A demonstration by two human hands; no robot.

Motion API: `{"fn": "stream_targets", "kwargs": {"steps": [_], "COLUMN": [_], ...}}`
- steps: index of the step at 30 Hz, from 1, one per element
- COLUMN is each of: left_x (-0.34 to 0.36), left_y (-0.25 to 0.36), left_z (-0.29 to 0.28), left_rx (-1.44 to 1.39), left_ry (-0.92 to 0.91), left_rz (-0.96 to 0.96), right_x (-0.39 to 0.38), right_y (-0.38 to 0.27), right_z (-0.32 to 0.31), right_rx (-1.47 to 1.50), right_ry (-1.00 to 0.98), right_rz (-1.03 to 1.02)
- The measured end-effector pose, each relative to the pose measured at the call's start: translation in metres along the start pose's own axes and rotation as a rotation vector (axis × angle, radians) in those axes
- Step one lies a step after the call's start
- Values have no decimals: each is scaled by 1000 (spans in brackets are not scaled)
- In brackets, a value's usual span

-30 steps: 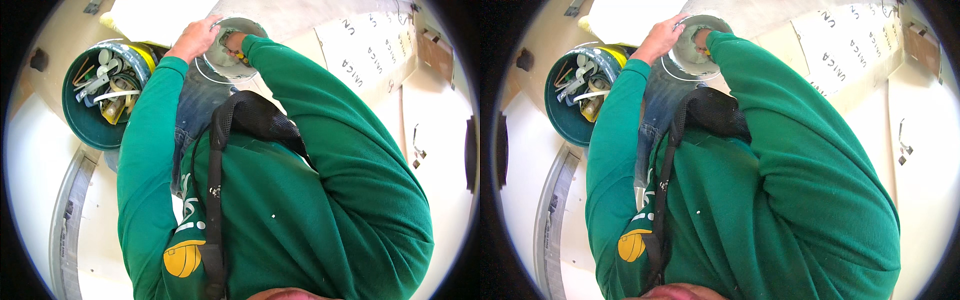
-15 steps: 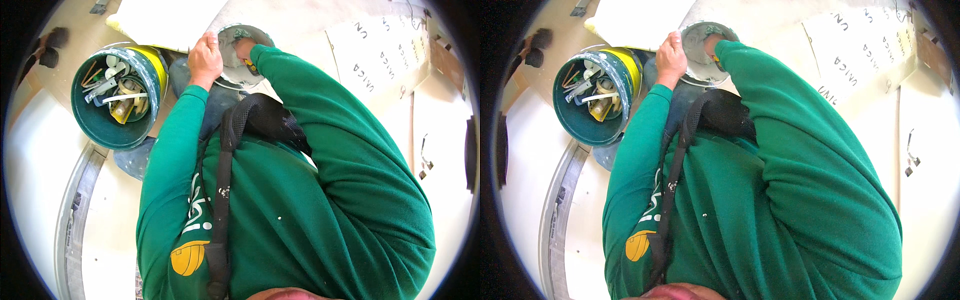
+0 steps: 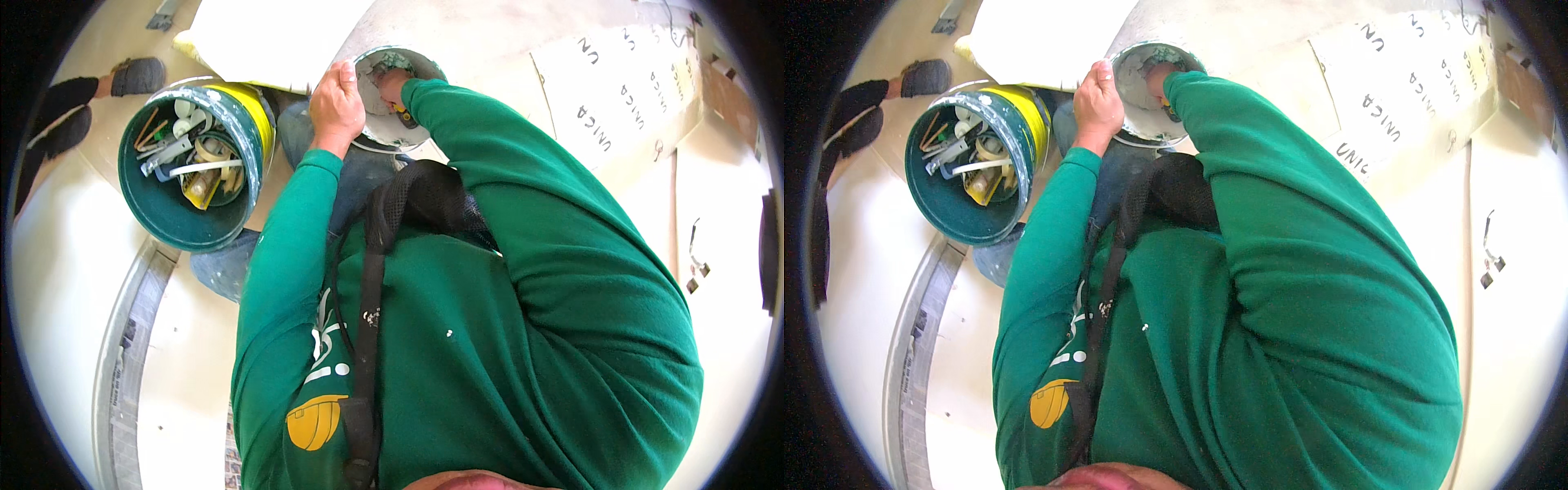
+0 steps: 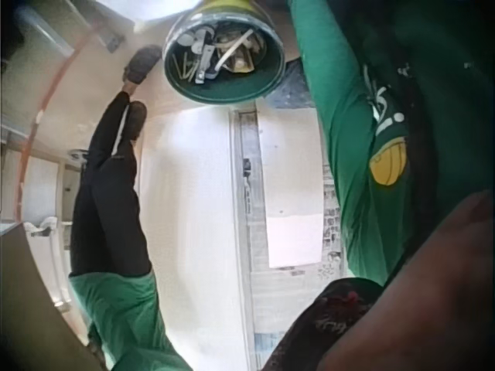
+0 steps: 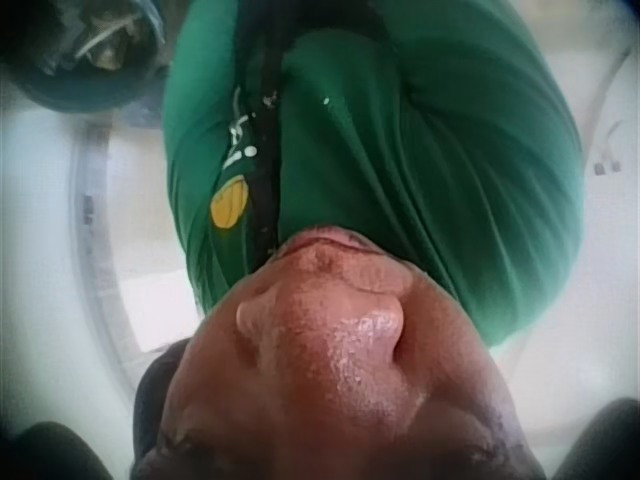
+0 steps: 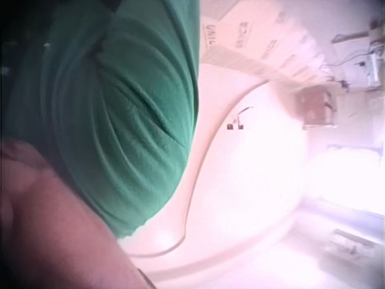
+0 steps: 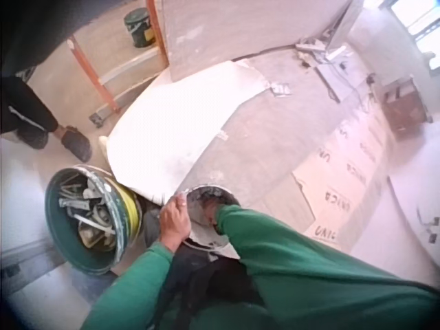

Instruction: The person walks to a work area and places a bucket on the floor. They then use a small yellow tool to manually stir a white substance inside the bucket, scraping the sides and bottom to ensure thorough mixing.

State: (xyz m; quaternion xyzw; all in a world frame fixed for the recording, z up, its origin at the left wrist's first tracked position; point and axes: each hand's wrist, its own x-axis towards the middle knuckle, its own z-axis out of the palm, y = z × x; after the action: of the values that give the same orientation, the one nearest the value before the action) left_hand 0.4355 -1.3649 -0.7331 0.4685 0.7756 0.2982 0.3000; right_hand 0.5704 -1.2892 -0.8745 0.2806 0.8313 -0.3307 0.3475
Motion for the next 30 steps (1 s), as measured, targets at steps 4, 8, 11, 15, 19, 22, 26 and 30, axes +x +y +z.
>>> {"fn": "stream_targets", "kwargs": {"steps": [4,8,11,15,19,22,26,30], "left_x": [-2,-1,-1,7,9,7,11,8], "left_y": [1,2,0,5,7,7,10,11], "left_z": [2,-1,-1,-5,-2,-4,-7,-3], "left_rx": [-38,-33,-21,45,57,60,59,27], "left_ry": [-16,-13,-27,-65,-53,-93,-117,-117], "left_rz": [19,21,8,5,22,11,16,35], "right_x": [14,21,10,-17,8,15,30,21], "right_y": [4,4,-7,-35,1,15,31,33], "right_z": [32,27,11,-5,29,66,70,59], "right_rx": [786,1187,1406,2035,2481,1646,988,886], "right_ry": [247,115,148,409,567,365,261,106], "right_rz": [263,415,484,626,676,428,343,472]}}
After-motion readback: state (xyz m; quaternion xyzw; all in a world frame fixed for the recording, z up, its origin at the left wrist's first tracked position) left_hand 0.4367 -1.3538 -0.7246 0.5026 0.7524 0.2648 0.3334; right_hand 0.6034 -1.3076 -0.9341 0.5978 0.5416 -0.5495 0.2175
